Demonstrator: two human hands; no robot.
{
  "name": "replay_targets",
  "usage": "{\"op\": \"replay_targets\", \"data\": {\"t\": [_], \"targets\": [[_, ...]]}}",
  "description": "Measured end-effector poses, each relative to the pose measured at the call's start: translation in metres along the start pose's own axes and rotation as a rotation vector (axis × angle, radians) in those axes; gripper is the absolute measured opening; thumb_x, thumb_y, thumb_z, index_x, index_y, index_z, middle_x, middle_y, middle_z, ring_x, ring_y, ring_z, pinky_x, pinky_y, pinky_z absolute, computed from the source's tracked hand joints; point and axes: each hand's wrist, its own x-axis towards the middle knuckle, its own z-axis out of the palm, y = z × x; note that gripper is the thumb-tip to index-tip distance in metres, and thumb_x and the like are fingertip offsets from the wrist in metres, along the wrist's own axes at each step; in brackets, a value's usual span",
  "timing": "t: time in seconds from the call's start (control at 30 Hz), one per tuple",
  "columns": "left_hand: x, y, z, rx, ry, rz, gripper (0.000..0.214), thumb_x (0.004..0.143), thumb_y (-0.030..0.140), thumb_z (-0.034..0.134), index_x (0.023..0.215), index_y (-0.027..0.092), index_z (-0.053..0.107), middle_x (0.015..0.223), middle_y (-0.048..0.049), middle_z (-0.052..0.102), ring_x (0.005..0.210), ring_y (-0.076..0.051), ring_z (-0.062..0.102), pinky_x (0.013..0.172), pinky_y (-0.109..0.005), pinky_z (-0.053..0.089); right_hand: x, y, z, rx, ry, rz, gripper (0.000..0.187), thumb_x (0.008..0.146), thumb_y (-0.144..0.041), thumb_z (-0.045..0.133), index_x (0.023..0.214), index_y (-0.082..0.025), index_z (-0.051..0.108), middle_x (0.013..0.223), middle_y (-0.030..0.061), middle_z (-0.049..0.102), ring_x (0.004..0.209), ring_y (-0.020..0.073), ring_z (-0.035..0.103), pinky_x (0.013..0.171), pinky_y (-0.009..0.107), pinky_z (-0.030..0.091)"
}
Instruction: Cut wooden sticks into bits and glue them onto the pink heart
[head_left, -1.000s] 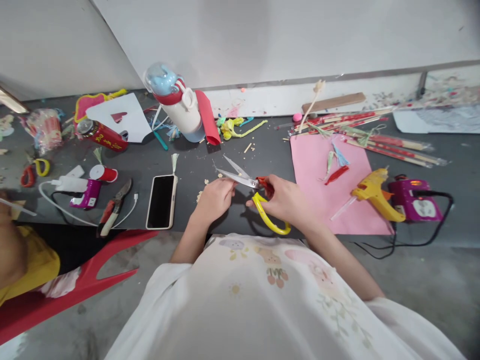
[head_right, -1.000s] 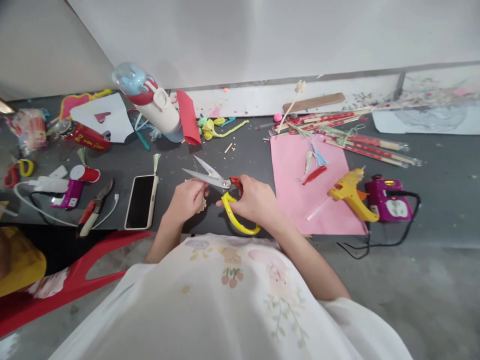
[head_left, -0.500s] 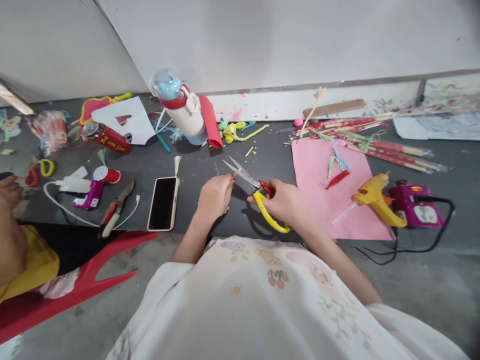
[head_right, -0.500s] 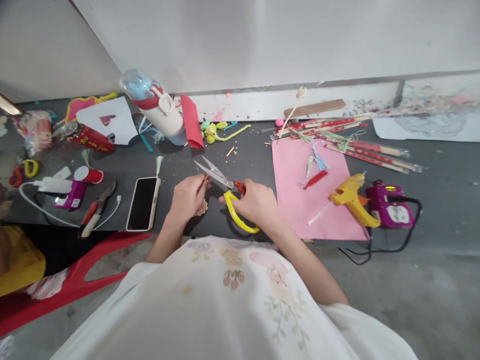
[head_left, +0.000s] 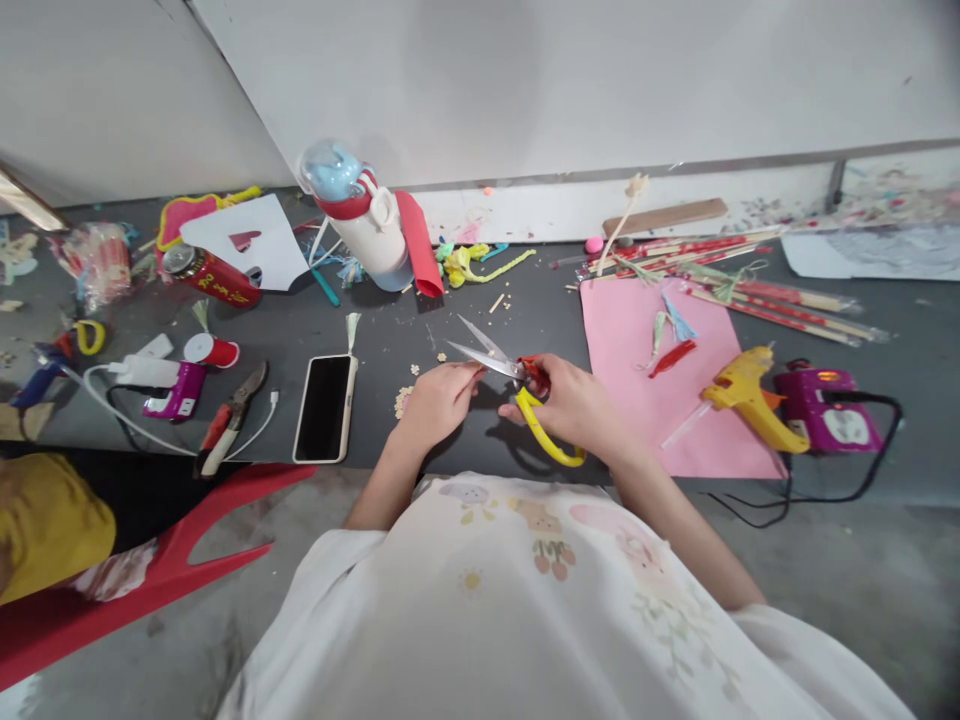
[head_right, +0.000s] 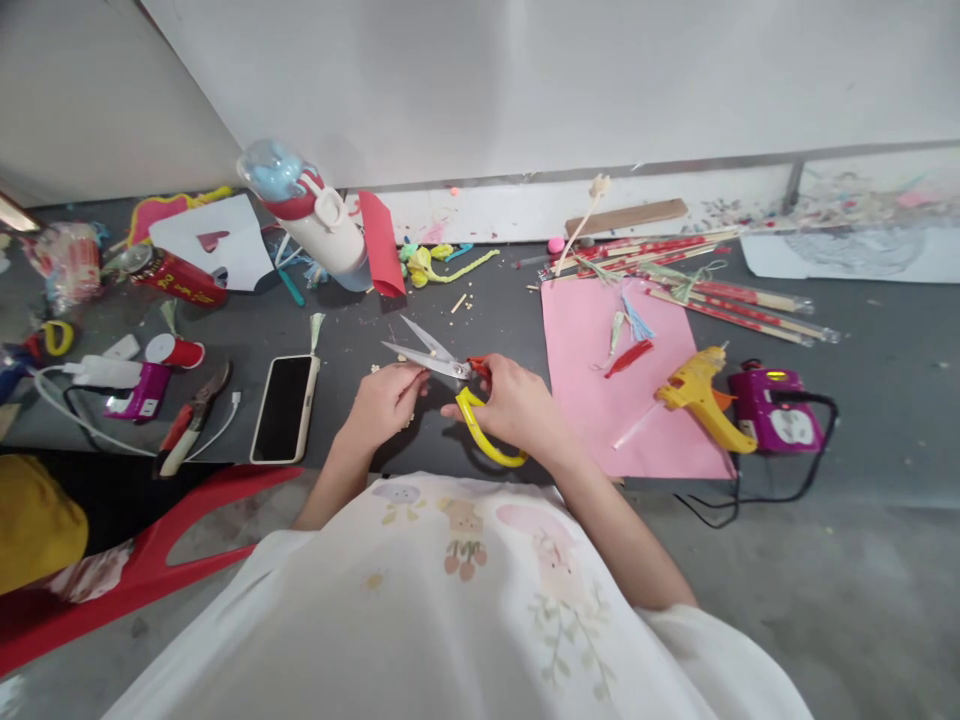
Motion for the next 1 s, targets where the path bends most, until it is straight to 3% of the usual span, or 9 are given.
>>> {"op": "replay_targets", "data": {"t": [0.3,0.73,1.0], "targets": [[-0.0025,-0.0054,0.0021,0.022,0.025,-0.037,0.023,0.092,0.017,0.041,0.084,0.017,0.063,0.075,-0.0034,0.068,0.075,-0.015,0.063,0.074,-0.026,0.046,-0.0022,-0.0051,-0.0015,-0.003,-0.018,-0.009,0.051,0.072,-0.054,0.067,0.107,-0.018,0.06,0.085,0.0041,0.067,0.073,0.0193,0.062,0.061,0.028,0.039],[-0.0058,-0.0039,-0.0002,0.013,-0.009,-0.11,0.027,0.094,0.022,0.04,0.075,0.018,0.059,0.073,-0.0033,0.066,0.069,-0.014,0.059,0.068,-0.025,0.044,-0.0047,-0.0006,0.003,0.045,-0.062,-0.048,0.039,0.073,-0.049,0.065,0.097,-0.019,0.059,0.079,0.0003,0.066,0.066,0.0154,0.06,0.059,0.026,0.038],[-0.0043,-0.0022,-0.0056,0.02,-0.04,-0.078,0.027,0.093,0.022,0.041,0.073,0.018,0.058,0.071,-0.0023,0.064,0.067,-0.014,0.058,0.066,-0.025,0.041,-0.0055,0.0011,0.0026,0.014,-0.057,-0.033,0.029,0.073,-0.046,0.064,0.086,-0.021,0.057,0.073,-0.0016,0.065,0.061,0.014,0.057,0.056,0.025,0.034]]}}
